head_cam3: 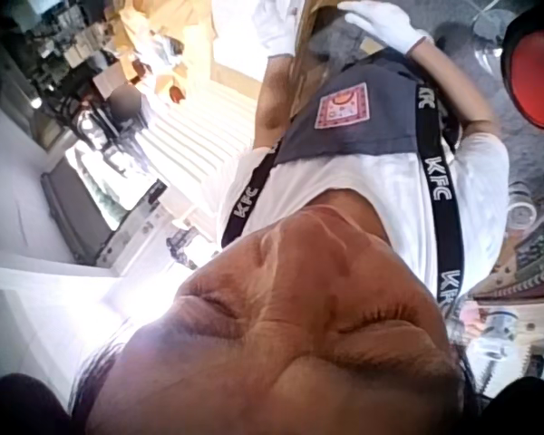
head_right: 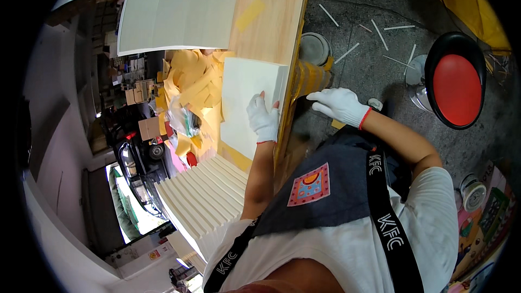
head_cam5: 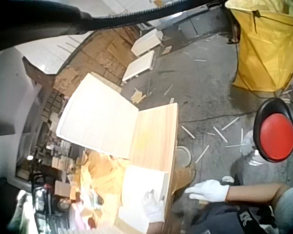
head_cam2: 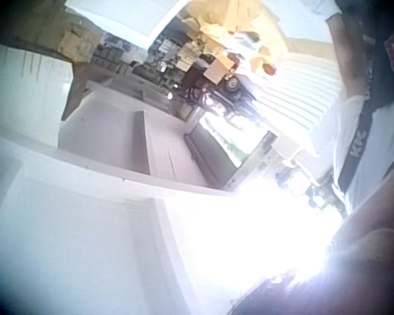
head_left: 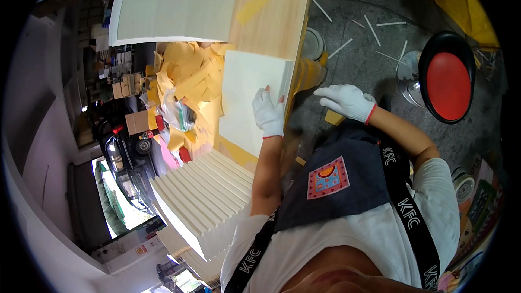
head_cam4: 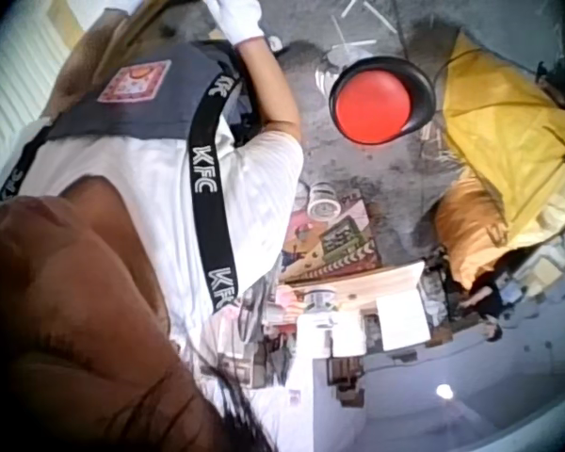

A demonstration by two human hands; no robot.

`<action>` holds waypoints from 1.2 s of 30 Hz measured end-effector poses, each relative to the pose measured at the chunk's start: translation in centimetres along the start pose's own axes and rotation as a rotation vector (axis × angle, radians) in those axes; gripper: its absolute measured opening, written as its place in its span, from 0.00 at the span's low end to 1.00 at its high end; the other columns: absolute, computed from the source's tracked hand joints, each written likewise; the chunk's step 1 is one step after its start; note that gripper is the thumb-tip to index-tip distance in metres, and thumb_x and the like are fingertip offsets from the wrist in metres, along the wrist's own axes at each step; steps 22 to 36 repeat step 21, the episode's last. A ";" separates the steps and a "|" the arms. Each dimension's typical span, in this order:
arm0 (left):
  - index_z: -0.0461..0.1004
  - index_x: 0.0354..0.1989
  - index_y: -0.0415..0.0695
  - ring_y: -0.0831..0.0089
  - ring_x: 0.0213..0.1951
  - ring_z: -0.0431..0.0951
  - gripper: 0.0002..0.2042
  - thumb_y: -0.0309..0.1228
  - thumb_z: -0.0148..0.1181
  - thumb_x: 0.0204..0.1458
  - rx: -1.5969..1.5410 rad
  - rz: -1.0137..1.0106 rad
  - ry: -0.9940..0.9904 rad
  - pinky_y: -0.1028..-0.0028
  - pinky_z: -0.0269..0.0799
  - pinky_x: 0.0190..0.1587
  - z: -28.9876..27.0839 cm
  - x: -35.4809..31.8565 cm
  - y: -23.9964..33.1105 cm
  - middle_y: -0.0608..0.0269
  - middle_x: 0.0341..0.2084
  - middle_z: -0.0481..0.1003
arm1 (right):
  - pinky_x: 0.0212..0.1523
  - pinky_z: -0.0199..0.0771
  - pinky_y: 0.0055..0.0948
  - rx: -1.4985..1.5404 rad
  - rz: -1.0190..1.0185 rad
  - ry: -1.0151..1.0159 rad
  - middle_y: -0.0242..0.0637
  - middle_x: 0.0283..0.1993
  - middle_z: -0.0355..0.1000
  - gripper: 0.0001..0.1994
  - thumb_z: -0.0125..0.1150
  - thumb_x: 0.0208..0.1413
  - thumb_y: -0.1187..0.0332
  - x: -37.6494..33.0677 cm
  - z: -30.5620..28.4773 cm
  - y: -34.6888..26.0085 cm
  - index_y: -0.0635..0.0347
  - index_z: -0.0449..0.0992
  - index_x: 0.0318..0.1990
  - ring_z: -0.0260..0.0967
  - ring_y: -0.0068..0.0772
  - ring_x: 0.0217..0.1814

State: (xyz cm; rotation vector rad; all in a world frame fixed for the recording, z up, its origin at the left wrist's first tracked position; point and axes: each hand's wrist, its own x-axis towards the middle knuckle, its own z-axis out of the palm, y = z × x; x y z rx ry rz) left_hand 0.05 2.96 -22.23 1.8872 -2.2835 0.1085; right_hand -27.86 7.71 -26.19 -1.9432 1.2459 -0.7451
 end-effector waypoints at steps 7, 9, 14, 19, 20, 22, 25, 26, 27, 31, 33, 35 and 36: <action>0.75 0.61 0.42 0.53 0.55 0.79 0.22 0.35 0.64 0.58 -0.324 -0.227 -0.155 0.65 0.73 0.58 -2.4 0.9 -1.7 0.48 0.55 0.78 | 0.44 0.79 0.45 -0.018 0.020 -0.060 0.41 0.42 0.78 0.18 0.50 0.69 0.51 3.1 0.3 -1.9 0.43 0.74 0.60 0.79 0.47 0.44; 0.75 0.61 0.41 0.54 0.55 0.80 0.22 0.36 0.63 0.60 -0.326 -0.281 -0.144 0.66 0.73 0.58 -2.8 0.8 -1.9 0.47 0.54 0.79 | 0.44 0.79 0.45 0.002 -0.008 -0.072 0.41 0.43 0.79 0.18 0.50 0.69 0.51 3.7 0.5 -2.5 0.43 0.74 0.60 0.79 0.47 0.44; 0.75 0.61 0.38 0.54 0.55 0.80 0.23 0.38 0.61 0.62 -0.381 -0.312 -0.143 0.66 0.73 0.57 -1.0 0.3 -4.7 0.43 0.53 0.79 | 0.45 0.79 0.45 0.021 0.013 -0.108 0.41 0.45 0.79 0.19 0.49 0.70 0.50 3.9 0.6 -3.7 0.43 0.74 0.61 0.79 0.47 0.45; 0.74 0.61 0.36 0.54 0.56 0.80 0.23 0.38 0.61 0.62 -0.453 -0.334 -0.132 0.67 0.72 0.59 -0.8 0.1 -4.9 0.42 0.53 0.79 | 0.47 0.80 0.45 0.013 0.037 -0.139 0.42 0.48 0.79 0.19 0.50 0.70 0.50 3.5 1.2 -3.8 0.43 0.74 0.61 0.79 0.48 0.48; 0.74 0.61 0.36 0.54 0.56 0.80 0.23 0.38 0.61 0.62 -0.460 -0.343 -0.132 0.67 0.72 0.59 -0.8 0.1 -4.8 0.42 0.53 0.79 | 0.47 0.80 0.45 0.013 0.034 -0.142 0.42 0.48 0.79 0.19 0.50 0.70 0.51 3.4 1.2 -3.8 0.43 0.74 0.62 0.79 0.48 0.48; 0.74 0.61 0.36 0.54 0.56 0.80 0.23 0.38 0.61 0.62 -0.460 -0.343 -0.131 0.67 0.72 0.59 -0.9 0.1 -4.7 0.42 0.53 0.79 | 0.47 0.80 0.45 0.013 0.030 -0.145 0.42 0.48 0.79 0.19 0.50 0.70 0.51 3.4 1.2 -3.8 0.43 0.74 0.62 0.79 0.48 0.48; 0.74 0.61 0.36 0.54 0.56 0.80 0.23 0.38 0.61 0.62 -0.460 -0.343 -0.131 0.67 0.72 0.59 -0.9 0.1 -4.7 0.42 0.53 0.79 | 0.47 0.80 0.45 0.013 0.030 -0.145 0.42 0.48 0.79 0.19 0.50 0.70 0.51 3.4 1.2 -3.8 0.43 0.74 0.62 0.79 0.48 0.48; 0.74 0.61 0.36 0.54 0.56 0.80 0.23 0.38 0.61 0.62 -0.460 -0.343 -0.131 0.67 0.72 0.59 -0.9 0.1 -4.7 0.42 0.53 0.79 | 0.47 0.80 0.45 0.013 0.030 -0.145 0.42 0.48 0.79 0.19 0.50 0.70 0.51 3.4 1.2 -3.8 0.43 0.74 0.62 0.79 0.48 0.48; 0.74 0.61 0.36 0.54 0.56 0.80 0.23 0.38 0.61 0.62 -0.460 -0.343 -0.131 0.67 0.72 0.59 -0.9 0.1 -4.7 0.42 0.53 0.79 | 0.47 0.80 0.45 0.013 0.030 -0.145 0.42 0.48 0.79 0.19 0.50 0.70 0.51 3.4 1.2 -3.8 0.43 0.74 0.62 0.79 0.48 0.48; 0.74 0.61 0.36 0.54 0.56 0.80 0.23 0.38 0.61 0.62 -0.460 -0.343 -0.131 0.67 0.72 0.59 -0.9 0.1 -4.7 0.42 0.53 0.79 | 0.47 0.80 0.45 0.013 0.030 -0.145 0.42 0.48 0.79 0.19 0.50 0.70 0.51 3.4 1.2 -3.8 0.43 0.74 0.62 0.79 0.48 0.48; 0.74 0.61 0.36 0.54 0.56 0.80 0.23 0.38 0.61 0.62 -0.460 -0.343 -0.131 0.67 0.72 0.59 -0.9 0.1 -4.7 0.42 0.53 0.79 | 0.47 0.80 0.45 0.013 0.030 -0.145 0.42 0.48 0.79 0.19 0.50 0.70 0.51 3.4 1.2 -3.8 0.43 0.74 0.62 0.79 0.48 0.48; 0.74 0.61 0.36 0.54 0.56 0.80 0.23 0.38 0.61 0.62 -0.460 -0.343 -0.131 0.67 0.72 0.59 -0.9 0.1 -4.7 0.42 0.53 0.79 | 0.47 0.80 0.45 0.013 0.030 -0.145 0.42 0.48 0.79 0.19 0.50 0.70 0.51 3.4 1.2 -3.8 0.43 0.74 0.62 0.79 0.48 0.48; 0.74 0.61 0.36 0.54 0.56 0.80 0.23 0.38 0.61 0.62 -0.460 -0.343 -0.131 0.67 0.72 0.59 -0.9 0.1 -4.7 0.42 0.53 0.79 | 0.47 0.80 0.45 0.013 0.030 -0.145 0.42 0.48 0.79 0.19 0.50 0.70 0.51 3.4 1.2 -3.8 0.43 0.74 0.62 0.79 0.48 0.48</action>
